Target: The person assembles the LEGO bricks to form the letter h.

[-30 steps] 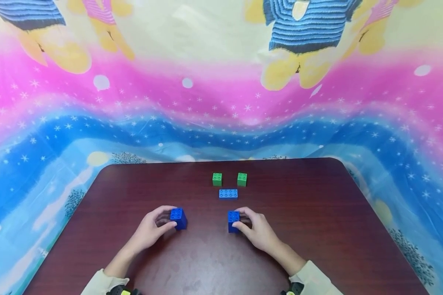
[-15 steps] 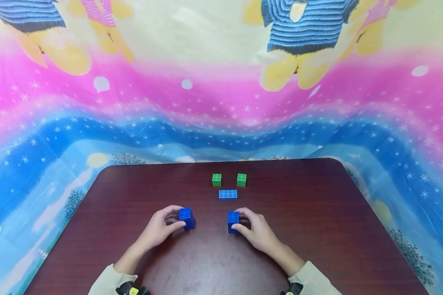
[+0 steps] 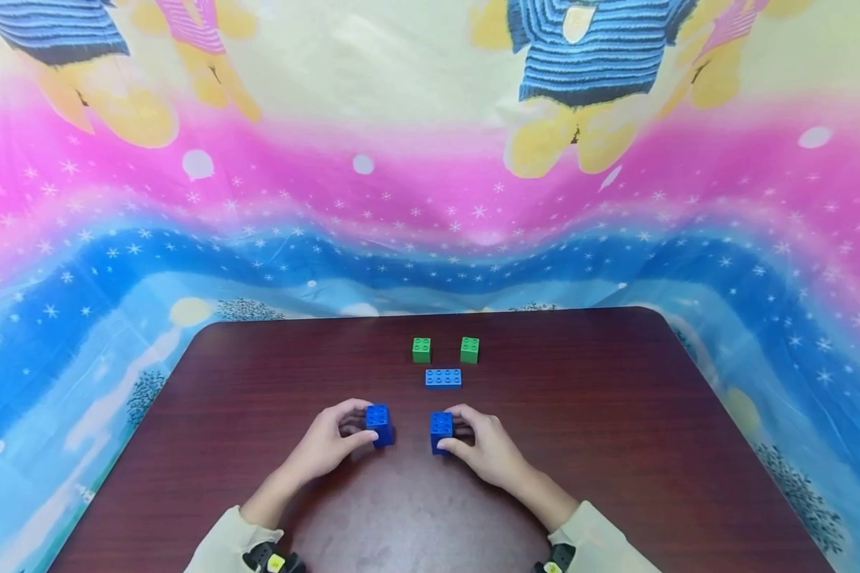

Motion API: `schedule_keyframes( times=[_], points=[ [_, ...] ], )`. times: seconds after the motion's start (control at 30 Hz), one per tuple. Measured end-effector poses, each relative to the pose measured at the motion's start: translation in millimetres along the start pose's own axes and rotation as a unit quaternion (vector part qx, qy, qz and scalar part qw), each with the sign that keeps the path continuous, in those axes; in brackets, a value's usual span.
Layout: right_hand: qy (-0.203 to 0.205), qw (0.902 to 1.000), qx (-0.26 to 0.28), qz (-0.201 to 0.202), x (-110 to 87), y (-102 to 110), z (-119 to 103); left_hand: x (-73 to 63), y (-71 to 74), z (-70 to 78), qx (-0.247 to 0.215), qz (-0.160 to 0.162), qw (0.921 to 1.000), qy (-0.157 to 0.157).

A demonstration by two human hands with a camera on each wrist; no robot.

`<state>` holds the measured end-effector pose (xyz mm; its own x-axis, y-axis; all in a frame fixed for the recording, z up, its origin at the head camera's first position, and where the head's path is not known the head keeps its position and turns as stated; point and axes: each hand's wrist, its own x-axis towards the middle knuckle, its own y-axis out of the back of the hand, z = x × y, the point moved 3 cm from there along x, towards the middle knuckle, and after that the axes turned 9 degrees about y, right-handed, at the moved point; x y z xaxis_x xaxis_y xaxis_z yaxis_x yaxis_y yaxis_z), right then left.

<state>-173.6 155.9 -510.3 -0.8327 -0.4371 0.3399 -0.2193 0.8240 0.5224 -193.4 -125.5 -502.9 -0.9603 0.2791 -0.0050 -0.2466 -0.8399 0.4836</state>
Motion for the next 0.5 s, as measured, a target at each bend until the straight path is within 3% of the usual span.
schedule_keyframes(
  times=[0.5],
  points=[
    [-0.027, 0.9995, -0.011, -0.008, 2.1, -1.1, 0.0, 5.7, -13.3, 3.8, 0.010, -0.008, 0.9999, -0.011]
  ],
)
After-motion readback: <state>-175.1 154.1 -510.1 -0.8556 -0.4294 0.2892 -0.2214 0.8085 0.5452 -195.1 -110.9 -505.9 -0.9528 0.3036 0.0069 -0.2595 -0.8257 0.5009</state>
